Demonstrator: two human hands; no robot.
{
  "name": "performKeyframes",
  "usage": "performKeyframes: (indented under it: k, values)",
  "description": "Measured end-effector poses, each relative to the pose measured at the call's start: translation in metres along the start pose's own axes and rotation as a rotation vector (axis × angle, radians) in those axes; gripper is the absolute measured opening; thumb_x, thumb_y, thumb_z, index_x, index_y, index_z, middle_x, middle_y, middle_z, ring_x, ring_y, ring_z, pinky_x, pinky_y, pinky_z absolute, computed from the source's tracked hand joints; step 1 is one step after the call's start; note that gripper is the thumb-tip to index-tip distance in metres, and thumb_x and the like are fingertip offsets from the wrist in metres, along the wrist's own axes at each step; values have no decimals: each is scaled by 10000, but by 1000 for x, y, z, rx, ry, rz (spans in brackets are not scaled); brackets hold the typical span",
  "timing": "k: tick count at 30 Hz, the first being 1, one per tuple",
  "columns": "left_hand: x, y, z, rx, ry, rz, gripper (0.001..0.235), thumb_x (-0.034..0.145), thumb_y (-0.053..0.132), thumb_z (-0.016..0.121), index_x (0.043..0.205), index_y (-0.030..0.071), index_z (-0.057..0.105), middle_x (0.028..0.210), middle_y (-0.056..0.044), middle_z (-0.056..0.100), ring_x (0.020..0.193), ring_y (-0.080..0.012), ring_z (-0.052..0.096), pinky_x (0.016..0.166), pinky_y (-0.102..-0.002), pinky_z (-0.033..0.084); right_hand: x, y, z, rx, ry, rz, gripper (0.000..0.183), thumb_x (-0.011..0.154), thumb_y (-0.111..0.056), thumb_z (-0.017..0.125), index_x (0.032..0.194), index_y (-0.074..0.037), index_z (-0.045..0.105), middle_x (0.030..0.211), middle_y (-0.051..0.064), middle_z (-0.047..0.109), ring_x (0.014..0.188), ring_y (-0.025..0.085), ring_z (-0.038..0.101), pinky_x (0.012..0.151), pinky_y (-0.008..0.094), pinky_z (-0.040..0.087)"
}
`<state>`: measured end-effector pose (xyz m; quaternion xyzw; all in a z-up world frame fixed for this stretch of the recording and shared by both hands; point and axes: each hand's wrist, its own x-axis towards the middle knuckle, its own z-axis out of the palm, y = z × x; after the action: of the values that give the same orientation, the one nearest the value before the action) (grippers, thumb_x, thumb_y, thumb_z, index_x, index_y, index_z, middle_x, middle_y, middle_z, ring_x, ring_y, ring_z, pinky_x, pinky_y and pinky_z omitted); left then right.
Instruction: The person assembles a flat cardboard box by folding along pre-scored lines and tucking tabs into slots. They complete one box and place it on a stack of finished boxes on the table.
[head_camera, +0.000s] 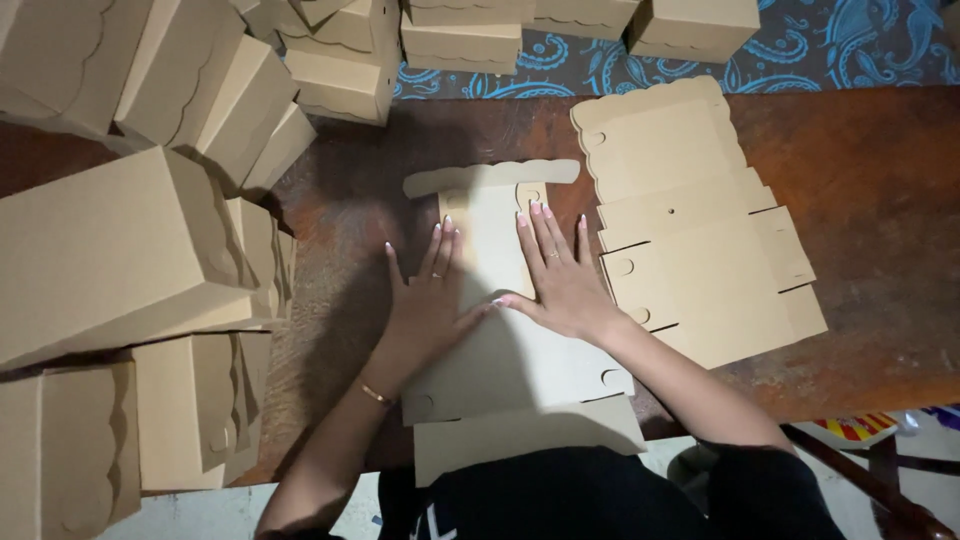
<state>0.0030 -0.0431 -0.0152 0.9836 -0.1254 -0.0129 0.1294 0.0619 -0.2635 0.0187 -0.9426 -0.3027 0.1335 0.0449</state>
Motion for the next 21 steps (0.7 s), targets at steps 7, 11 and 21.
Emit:
performKeyframes:
  k: [7, 11, 21]
  values:
    - [-23, -31, -48, -302, -30, -451, 804, 989, 744, 372, 1539, 160, 428, 1534, -149, 467, 1452, -311, 418, 1137, -642, 304, -1, -2, -2, -17, -22, 5, 1076, 933, -823, 281, 1641, -50, 40, 1703, 225, -14, 1582, 342, -40, 1215, 669, -60]
    - [-42, -30, -61, -456, -105, -536, 634, 1004, 667, 417, 1343, 152, 566, 1254, -115, 635, 1065, -320, 719, 874, -523, 562, -2, -1, 1, 15, 1, 5, 1058, 942, -809, 282, 1641, -50, 51, 1706, 219, -16, 1585, 337, -35, 1217, 670, -48]
    - [-31, 13, -70, -813, 54, -330, 599, 1040, 202, 449, 1547, -41, 244, 1525, -366, 374, 1455, -525, 312, 1167, -687, 227, -2, 0, 2, 51, 7, 8, 1046, 947, -797, 288, 1644, -54, 50, 1708, 216, -23, 1586, 340, -41, 1216, 666, -55]
